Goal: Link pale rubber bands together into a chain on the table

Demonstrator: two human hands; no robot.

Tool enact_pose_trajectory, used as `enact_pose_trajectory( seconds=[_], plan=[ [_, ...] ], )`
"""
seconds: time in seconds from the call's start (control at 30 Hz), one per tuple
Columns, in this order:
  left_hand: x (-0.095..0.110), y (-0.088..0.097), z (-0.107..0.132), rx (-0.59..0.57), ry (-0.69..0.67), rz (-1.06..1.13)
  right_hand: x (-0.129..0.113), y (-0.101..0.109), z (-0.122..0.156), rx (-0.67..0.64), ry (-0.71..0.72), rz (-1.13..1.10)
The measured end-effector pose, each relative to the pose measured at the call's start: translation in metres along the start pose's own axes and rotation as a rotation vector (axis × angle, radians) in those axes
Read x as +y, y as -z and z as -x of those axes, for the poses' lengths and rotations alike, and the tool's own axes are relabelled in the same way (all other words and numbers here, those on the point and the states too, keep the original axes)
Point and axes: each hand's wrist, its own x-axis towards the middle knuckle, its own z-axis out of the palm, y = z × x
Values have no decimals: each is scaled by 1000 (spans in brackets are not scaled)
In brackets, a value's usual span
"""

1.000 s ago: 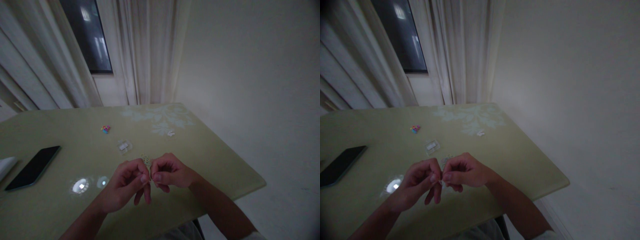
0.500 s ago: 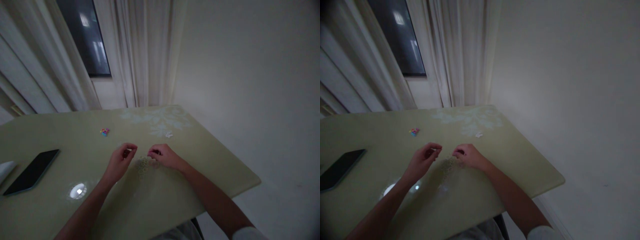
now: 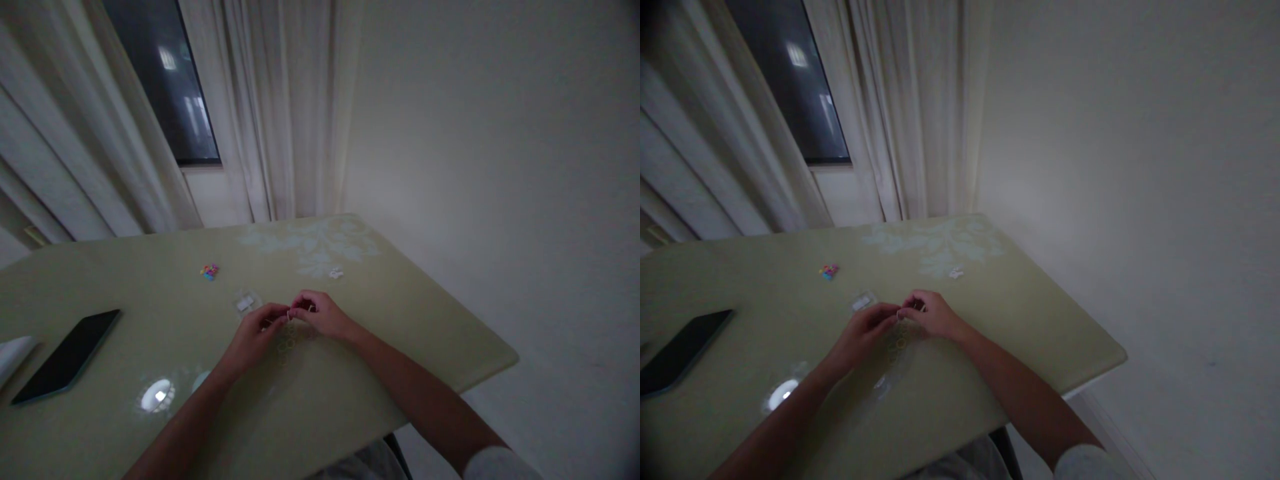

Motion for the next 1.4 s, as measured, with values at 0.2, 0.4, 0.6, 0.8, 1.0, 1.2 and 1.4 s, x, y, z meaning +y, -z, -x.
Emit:
enact_pose_trajectory(
  seconds=[0.2, 0.4, 0.6, 0.8, 1.0, 1.2, 1.4],
  plan=[
    [8, 1, 1, 70, 40, 105, -3, -5, 1, 34, 5, -64],
    [9, -1, 4, 32, 91, 163, -6, -8, 3, 86, -11, -71],
    [13, -1, 4, 50, 81, 200, -13, -8, 6, 164, 147, 87],
    [19, 5, 3, 40, 90, 222, -21, -10, 12, 169, 217, 135],
    [18, 10, 2, 34, 78, 190, -22, -10, 13, 188, 220, 89],
    [15, 8, 1, 23, 52, 154, -22, -10, 16, 156, 282, 149],
    [7, 9, 0, 92, -31, 92, -22, -6, 13, 46, 167, 124]
  ],
)
